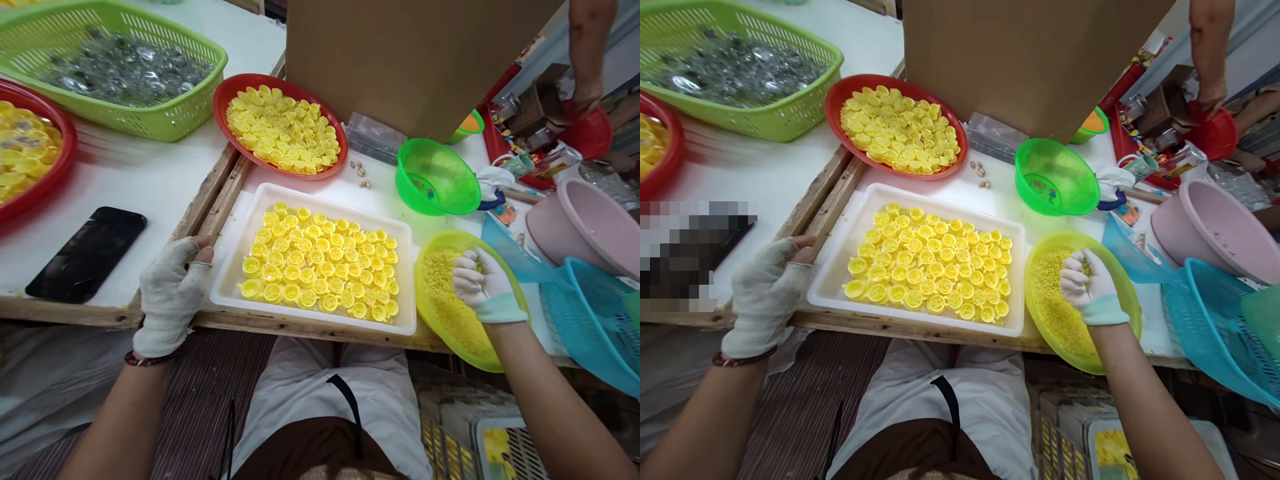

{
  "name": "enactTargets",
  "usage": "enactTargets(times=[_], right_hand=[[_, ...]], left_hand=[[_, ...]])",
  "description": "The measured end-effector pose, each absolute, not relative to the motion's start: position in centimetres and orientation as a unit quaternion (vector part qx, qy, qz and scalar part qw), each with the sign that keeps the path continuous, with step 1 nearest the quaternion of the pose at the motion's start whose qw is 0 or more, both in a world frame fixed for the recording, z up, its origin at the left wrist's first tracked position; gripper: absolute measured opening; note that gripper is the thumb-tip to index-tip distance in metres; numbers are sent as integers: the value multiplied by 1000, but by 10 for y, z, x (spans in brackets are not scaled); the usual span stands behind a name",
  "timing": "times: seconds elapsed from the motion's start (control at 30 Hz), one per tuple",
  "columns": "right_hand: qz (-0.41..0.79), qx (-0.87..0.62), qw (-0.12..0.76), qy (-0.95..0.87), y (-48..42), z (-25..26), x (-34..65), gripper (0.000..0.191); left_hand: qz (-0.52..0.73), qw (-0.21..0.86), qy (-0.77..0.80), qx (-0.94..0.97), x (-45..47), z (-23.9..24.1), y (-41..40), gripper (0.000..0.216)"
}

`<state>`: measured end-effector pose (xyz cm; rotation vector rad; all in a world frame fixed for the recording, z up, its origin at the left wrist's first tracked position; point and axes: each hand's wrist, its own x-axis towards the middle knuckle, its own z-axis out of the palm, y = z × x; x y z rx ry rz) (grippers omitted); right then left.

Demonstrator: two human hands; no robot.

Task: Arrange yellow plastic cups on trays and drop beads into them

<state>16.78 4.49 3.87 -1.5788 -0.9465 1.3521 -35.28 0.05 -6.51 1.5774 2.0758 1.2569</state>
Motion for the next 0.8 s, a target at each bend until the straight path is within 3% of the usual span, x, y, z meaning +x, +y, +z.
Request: enactTargets(times=[0.2, 0.37, 0.53, 0.8], right_hand=[[683, -485, 432, -334, 46, 45, -1, 54], [709, -422, 424, -374, 37, 8, -108, 47], [673, -403, 404, -471, 40, -12, -135, 39], [680, -393, 448, -427, 66, -13, -152, 45]], left_hand=[[436, 120, 714, 535, -351, -63, -1, 40], [438, 121, 708, 541, -350, -59, -2, 38], [439, 120, 706, 543, -350, -60, -2, 39], [445, 121, 702, 543, -352, -61, -1, 39]])
